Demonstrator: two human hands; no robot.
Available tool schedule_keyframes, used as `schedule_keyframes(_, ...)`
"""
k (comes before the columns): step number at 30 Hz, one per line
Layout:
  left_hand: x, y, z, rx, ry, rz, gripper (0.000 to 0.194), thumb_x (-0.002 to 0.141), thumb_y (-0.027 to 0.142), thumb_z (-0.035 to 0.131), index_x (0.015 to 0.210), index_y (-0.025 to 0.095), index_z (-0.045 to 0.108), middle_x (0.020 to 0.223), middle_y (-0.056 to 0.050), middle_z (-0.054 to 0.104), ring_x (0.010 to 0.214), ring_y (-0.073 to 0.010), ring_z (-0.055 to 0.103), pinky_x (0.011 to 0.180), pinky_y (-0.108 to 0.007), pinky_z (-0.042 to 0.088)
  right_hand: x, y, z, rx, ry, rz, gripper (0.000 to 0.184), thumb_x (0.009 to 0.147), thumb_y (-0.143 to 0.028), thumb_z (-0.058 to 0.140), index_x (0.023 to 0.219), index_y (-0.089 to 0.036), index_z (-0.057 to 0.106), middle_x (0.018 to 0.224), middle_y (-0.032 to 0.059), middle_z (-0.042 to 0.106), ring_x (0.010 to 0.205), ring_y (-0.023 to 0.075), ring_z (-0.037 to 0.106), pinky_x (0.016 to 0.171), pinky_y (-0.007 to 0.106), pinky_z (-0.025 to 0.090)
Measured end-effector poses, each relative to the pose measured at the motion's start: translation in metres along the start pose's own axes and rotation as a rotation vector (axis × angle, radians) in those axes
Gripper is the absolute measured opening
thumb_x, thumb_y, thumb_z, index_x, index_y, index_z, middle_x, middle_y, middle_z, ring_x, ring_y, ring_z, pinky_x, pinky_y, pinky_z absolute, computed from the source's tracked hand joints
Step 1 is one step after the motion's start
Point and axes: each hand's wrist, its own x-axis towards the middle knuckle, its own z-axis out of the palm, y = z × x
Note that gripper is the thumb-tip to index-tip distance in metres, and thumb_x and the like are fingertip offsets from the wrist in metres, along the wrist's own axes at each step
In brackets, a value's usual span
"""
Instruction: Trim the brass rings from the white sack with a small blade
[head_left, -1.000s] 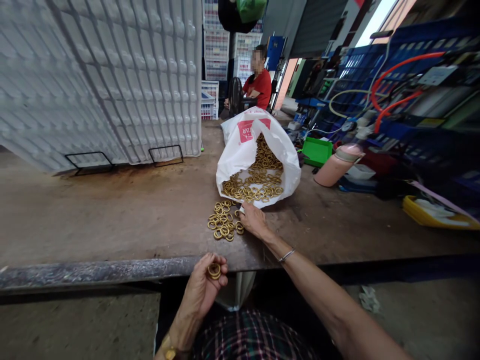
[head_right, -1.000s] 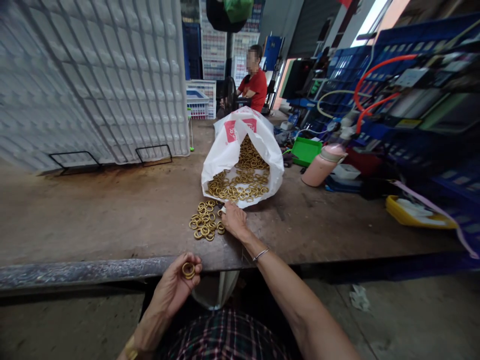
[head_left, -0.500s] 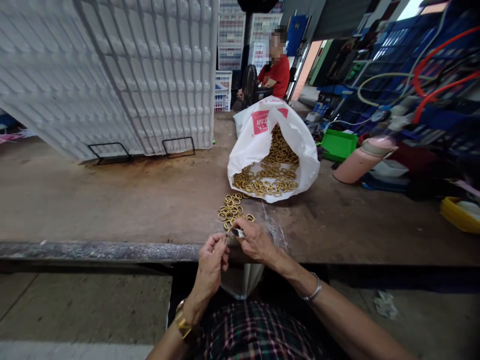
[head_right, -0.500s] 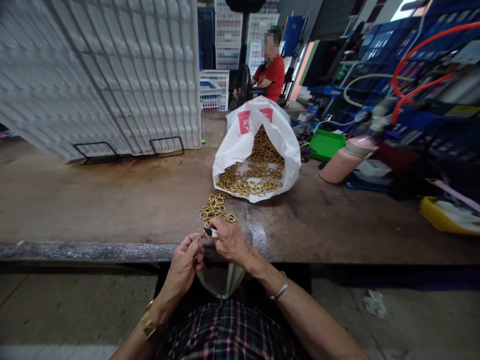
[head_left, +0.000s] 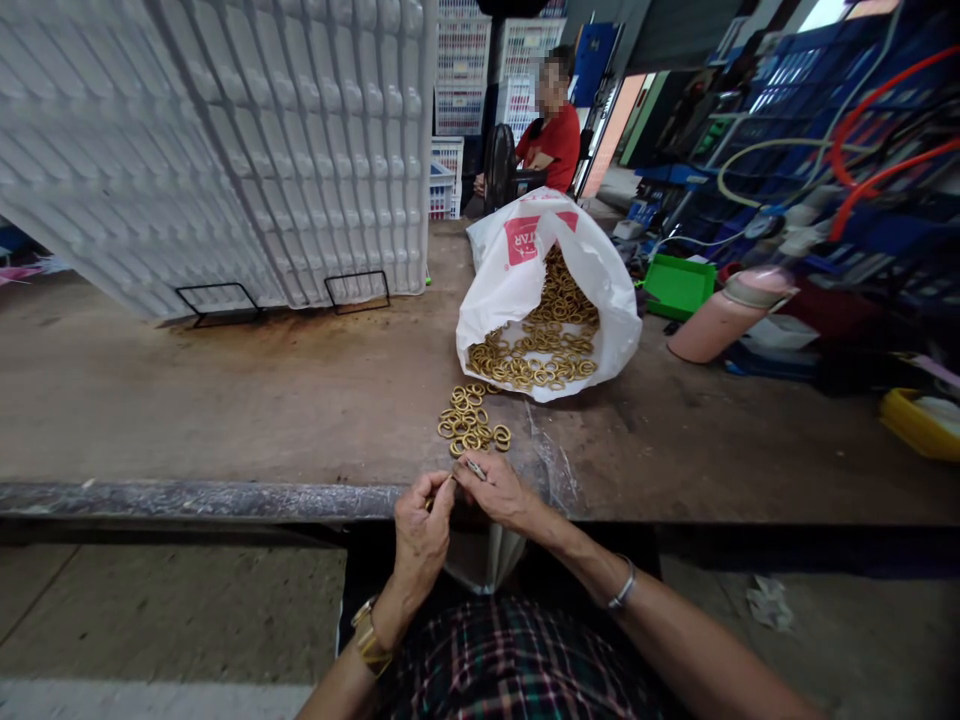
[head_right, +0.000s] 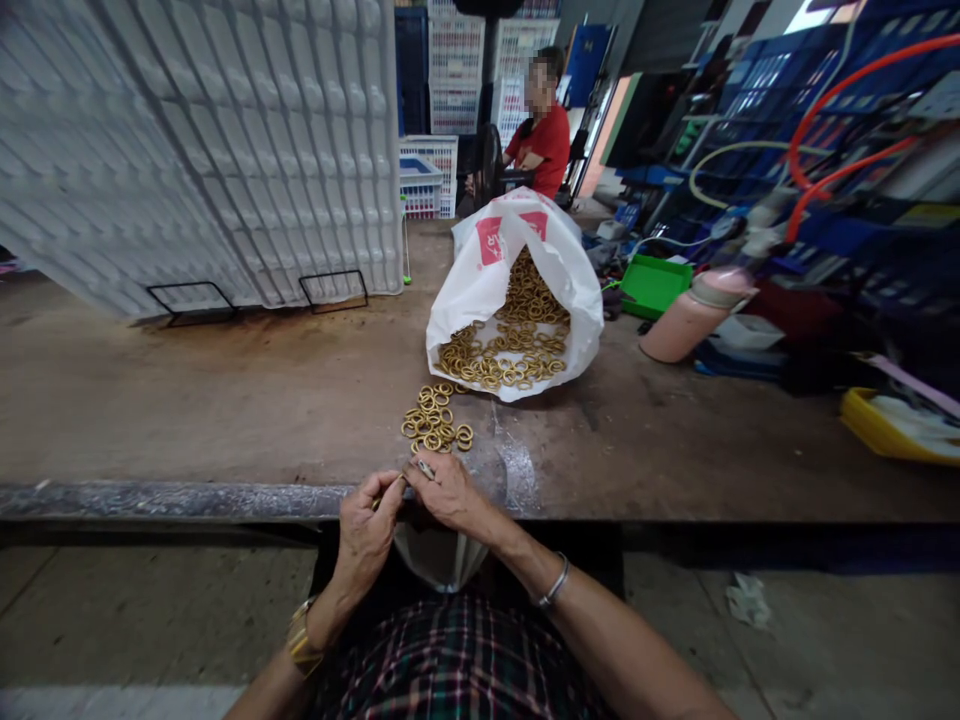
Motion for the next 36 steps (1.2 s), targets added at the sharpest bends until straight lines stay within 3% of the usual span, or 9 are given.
schedule_keyframes(3, 0.0, 0.001, -0.002, -0.001, -0.018, -0.016, 0.019, 0.078, 0.031, 0.054, 0.071, 0.016, 0.062, 0.061, 0.001, 0.057, 0.059, -0.0107, 0.051, 0.059, -0.021, 0.04, 0.001, 0.0, 0.004, 0.019, 0.017, 0.031, 0.027, 0.081, -0.027, 0.044, 0.055, -0.018, 0.044, 0.048, -0.0056, 0.042, 0.048, 0.0081, 0.038, 0.049, 0.021, 0.029)
schedule_keyframes(9, -0.003, 0.001, -0.004, -0.195, -0.133, -0.324, 0.031, 0.078, 0.048, 0.052, 0.071, 0.018, 0.05, 0.051, 0.007, 0.045, 0.038, -0.0047, 0.032, 0.037, -0.017, 0.024, 0.004, 0.007, 0.011, 0.031, 0.06, 0.026, 0.021, 0.078, -0.023, 0.043, 0.059, -0.017, 0.048, 0.053, -0.0049, 0.046, 0.052, 0.0081, 0.041, 0.05, 0.019, 0.03)
schedule_keyframes(20, -0.003, -0.003, -0.006, -0.37, -0.22, -0.342, 0.032, 0.079, 0.048, 0.052, 0.074, 0.017, 0.046, 0.055, 0.007, 0.046, 0.039, -0.0028, 0.032, 0.036, -0.014, 0.023, 0.007, 0.012, 0.01, 0.131, 0.066, 0.006, 0.02, 0.079, -0.025, 0.041, 0.069, -0.017, 0.055, 0.055, -0.0031, 0.051, 0.051, 0.0097, 0.047, 0.05, 0.02, 0.036)
schedule_keyframes(24, -0.002, -0.002, -0.005, -0.376, -0.198, -0.348, 0.033, 0.077, 0.049, 0.054, 0.072, 0.018, 0.045, 0.054, 0.007, 0.046, 0.038, -0.0028, 0.032, 0.036, -0.014, 0.023, 0.003, 0.012, 0.005, -0.086, 0.122, -0.048, 0.016, 0.079, -0.018, 0.04, 0.075, -0.018, 0.056, 0.058, -0.0022, 0.053, 0.054, 0.0104, 0.047, 0.053, 0.02, 0.034)
schedule_keyframes(28, 0.0, 0.002, -0.003, -0.333, -0.183, -0.34, 0.035, 0.076, 0.051, 0.054, 0.072, 0.018, 0.045, 0.055, 0.006, 0.047, 0.039, -0.0031, 0.034, 0.037, -0.014, 0.024, -0.005, 0.011, 0.003, -0.337, 0.033, -0.14, 0.016, 0.075, -0.012, 0.04, 0.074, -0.019, 0.054, 0.06, -0.0009, 0.052, 0.054, 0.0108, 0.042, 0.052, 0.021, 0.028)
schedule_keyframes(36, 0.0, 0.005, -0.003, -0.272, -0.156, -0.316, 0.038, 0.072, 0.054, 0.056, 0.071, 0.017, 0.049, 0.055, 0.006, 0.047, 0.04, -0.0038, 0.035, 0.037, -0.015, 0.025, -0.008, 0.009, 0.003, -0.591, -0.06, -0.122, 0.019, 0.069, -0.01, 0.041, 0.079, -0.019, 0.053, 0.066, 0.0023, 0.058, 0.056, 0.013, 0.047, 0.053, 0.025, 0.024)
